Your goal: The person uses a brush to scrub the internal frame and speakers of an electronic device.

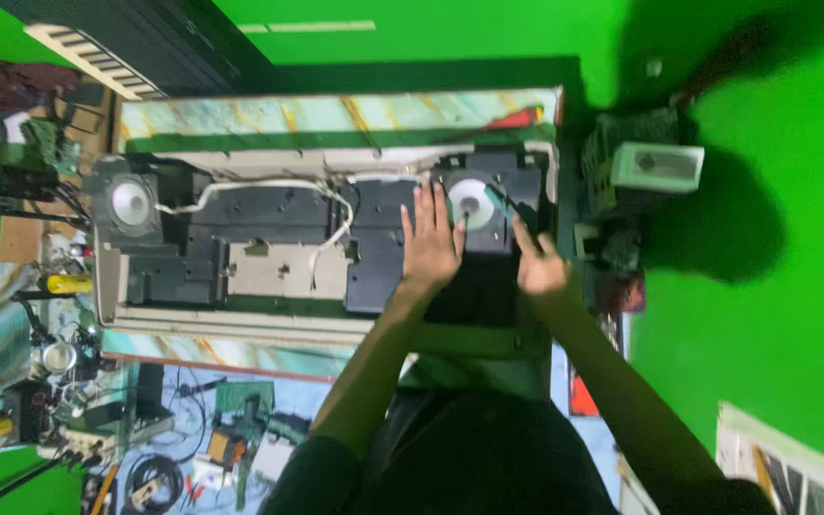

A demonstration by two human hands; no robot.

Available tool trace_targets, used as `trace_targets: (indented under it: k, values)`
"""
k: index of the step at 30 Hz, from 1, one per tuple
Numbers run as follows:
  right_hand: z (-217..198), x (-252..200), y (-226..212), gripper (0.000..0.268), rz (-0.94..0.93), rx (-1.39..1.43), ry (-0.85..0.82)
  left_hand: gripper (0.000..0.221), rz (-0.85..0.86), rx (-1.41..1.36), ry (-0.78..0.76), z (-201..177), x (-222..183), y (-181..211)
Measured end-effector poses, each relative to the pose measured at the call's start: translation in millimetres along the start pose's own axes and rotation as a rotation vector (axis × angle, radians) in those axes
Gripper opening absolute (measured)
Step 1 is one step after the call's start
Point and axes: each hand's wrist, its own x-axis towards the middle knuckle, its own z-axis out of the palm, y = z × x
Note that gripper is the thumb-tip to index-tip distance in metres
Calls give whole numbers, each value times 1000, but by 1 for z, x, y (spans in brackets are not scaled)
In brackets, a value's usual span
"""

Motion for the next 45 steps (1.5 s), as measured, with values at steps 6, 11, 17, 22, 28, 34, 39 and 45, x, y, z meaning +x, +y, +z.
trace_targets:
  k: [6,11,17,22,28,34,39,45]
  values:
    - [29,8,14,69,300,334,-33,75,-14,77,-71,5,0,-2]
    - [-12,11,-1,76,85,296,-82,76,-53,57,-112,5,-6,1]
    - [-48,38,-4,56,-93,131,-196,78,-45,95,-193,-8,-8,-2]
    - [-38,72,2,67,-82,159,-92,80,-114,99,-235,-19,-23,-20]
    - [-41,77,-13,53,-40,169,-260,77,-162,90,-223,-18,-41,-38]
    - [-40,53,-17,58,-221,188,-211,73,-215,64,-210,-16,-52,-48]
    - [-40,31,-18,55,-149,164,-291,73,-189,43,-226,-20,-59,-43]
    - [-24,37,-2,60,-254,54,-134,70,-109,121,-215,-16,-53,-27]
